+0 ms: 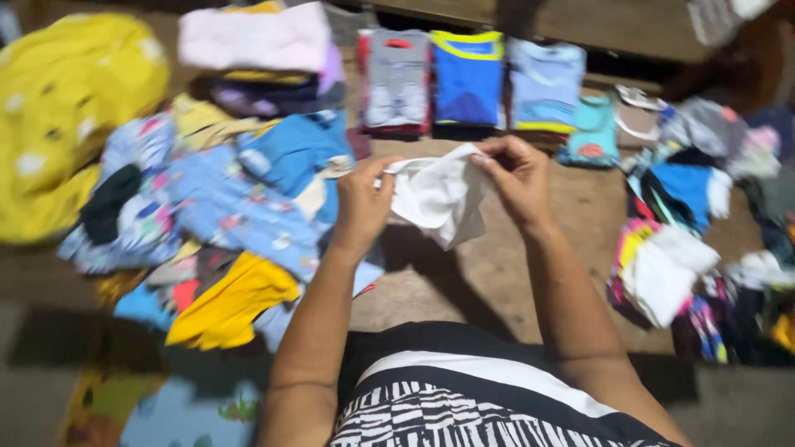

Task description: Folding various pieces of children's clothing on a wooden surface.

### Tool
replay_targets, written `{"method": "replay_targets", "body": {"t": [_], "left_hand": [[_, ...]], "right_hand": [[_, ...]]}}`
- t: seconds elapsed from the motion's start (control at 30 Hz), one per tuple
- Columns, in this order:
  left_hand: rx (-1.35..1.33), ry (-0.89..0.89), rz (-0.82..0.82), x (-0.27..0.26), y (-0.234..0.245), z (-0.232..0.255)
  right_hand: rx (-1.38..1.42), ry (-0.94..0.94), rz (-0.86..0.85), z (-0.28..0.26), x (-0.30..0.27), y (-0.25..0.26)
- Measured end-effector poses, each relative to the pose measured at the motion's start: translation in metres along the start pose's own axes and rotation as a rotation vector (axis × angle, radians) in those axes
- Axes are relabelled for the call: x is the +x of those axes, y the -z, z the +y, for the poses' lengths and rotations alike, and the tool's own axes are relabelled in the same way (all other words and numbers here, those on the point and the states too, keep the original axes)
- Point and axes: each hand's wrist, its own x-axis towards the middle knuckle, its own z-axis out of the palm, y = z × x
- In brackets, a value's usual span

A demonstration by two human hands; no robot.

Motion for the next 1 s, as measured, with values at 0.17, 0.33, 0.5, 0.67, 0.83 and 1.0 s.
{"method": "replay_targets", "body": {"t": [0.17, 0.33, 0.5, 0.67, 0.83, 1.0], "left_hand": [[-0.074, 0.112, -0.039, 0.019, -0.056, -0.003], [-0.135, 0.326, -0.064, 0.024, -0.106, 0.014], [-0.903, 0.515, -0.125, 0.035, -0.142, 0.009], [-0.626, 0.231, -0.194, 0.066, -0.161, 0.006], [-0.492, -0.07, -0.152, 0.049, -0.116, 0.065], [-0.167, 0.53, -0.417, -0.033, -0.074, 0.039]], "right_hand": [[-0.343, 0.247, 0.206, 0.02, -0.028, 0.116], [-0.541, 0.069, 0.47, 0.061, -0.058, 0.194], [0.418, -0.202, 0.514, 0.063, -0.061, 0.224], [0.355, -0.038, 0.383, 0.102, -0.021, 0.273], [0.616, 0.117, 0.284, 0.025, -0.043, 0.251], [0.427, -0.192, 0.032, 0.114, -0.104, 0.261]]}}
